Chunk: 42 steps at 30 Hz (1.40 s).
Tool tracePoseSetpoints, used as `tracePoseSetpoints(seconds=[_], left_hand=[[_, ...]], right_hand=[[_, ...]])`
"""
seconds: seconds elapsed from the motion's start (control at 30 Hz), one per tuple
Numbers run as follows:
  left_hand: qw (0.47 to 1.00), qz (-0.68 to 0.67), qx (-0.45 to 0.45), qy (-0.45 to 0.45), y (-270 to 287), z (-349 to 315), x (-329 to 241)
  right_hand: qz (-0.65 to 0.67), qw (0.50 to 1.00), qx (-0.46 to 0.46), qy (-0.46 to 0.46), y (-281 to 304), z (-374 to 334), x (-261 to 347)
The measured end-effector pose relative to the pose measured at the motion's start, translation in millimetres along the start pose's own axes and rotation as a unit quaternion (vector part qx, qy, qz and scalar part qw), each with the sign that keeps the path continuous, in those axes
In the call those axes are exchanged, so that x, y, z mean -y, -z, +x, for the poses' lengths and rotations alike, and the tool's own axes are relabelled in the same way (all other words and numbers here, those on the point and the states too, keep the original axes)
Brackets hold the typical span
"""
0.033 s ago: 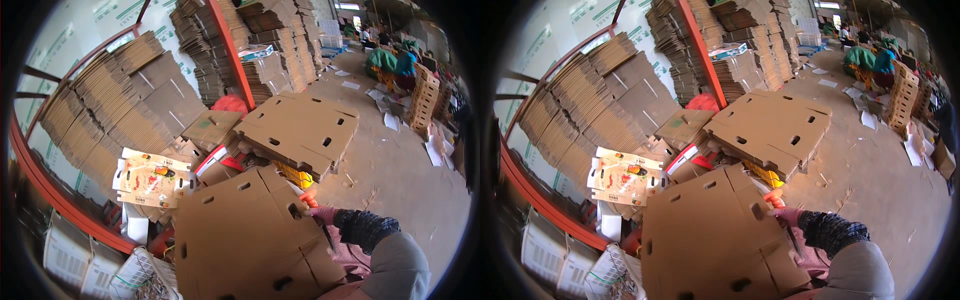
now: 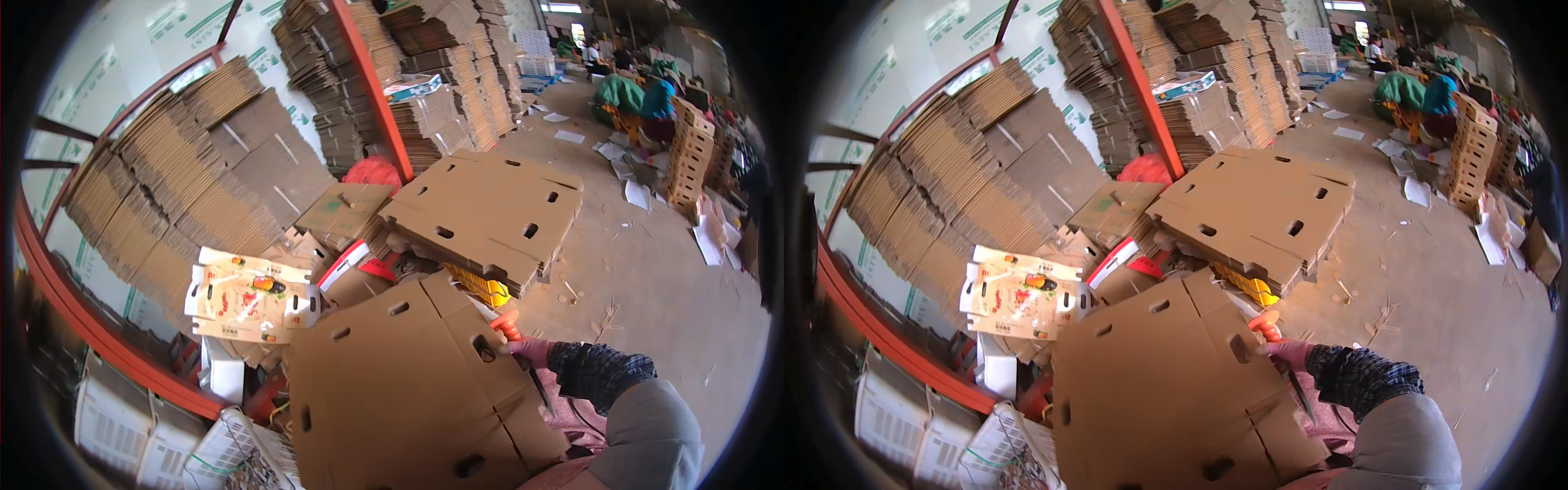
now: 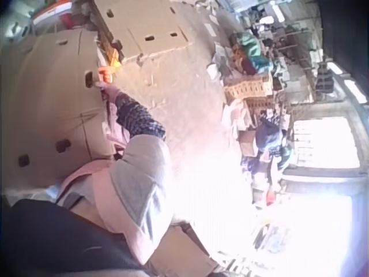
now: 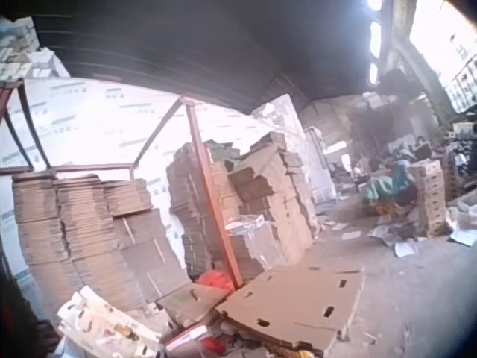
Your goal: Assembling and reinforcing cardboard produce boxes using a manual stitching tool.
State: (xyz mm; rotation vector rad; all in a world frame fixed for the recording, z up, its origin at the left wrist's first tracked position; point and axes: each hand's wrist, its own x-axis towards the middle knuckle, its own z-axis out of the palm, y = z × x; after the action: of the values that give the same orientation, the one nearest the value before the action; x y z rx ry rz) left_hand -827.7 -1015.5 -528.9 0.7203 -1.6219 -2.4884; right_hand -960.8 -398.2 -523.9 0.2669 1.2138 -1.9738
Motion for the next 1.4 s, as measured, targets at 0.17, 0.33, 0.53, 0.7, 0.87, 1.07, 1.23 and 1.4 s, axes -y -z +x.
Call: tracePoseSetpoints(seconds=[0.17, 0.33, 0.53, 0.7, 0.87, 1.07, 1.23, 1.4], left_hand=[[0.999, 0.036, 0.007, 0.006, -54, -7, -5], [0.997, 0.066, 0.026, 0.012, -105, -13, -5], [0.988, 0.131, 0.085, 0.014, -167, -34, -2], [0.870, 0.420, 0.192, -0.171, -250, -40, -16], [0.960, 0.007, 0.271, 0.069, -481, 44, -1], [0.845, 0.132, 0.499, 0.141, -690, -54, 3], [0.710, 0.227, 0.645, 0.170, -768, -206, -46], [0.568, 0.283, 0.750, 0.188, -794, -339, -95]], right_hand=[[-0.163, 0.971, -0.142, 0.098, -13, -37, -10], [-0.254, 0.919, -0.114, 0.278, -59, -74, 40], [-0.387, 0.868, -0.214, 0.225, -81, -136, 181], [-0.530, 0.624, -0.482, 0.313, -76, -229, 368], [-0.547, 0.365, -0.524, 0.542, -12, -347, 371], [-0.451, 0.636, -0.621, 0.076, 28, -434, 80], [-0.087, 0.757, -0.597, -0.252, -99, -526, -155], [0.186, 0.697, -0.617, -0.313, -283, -570, -252]])
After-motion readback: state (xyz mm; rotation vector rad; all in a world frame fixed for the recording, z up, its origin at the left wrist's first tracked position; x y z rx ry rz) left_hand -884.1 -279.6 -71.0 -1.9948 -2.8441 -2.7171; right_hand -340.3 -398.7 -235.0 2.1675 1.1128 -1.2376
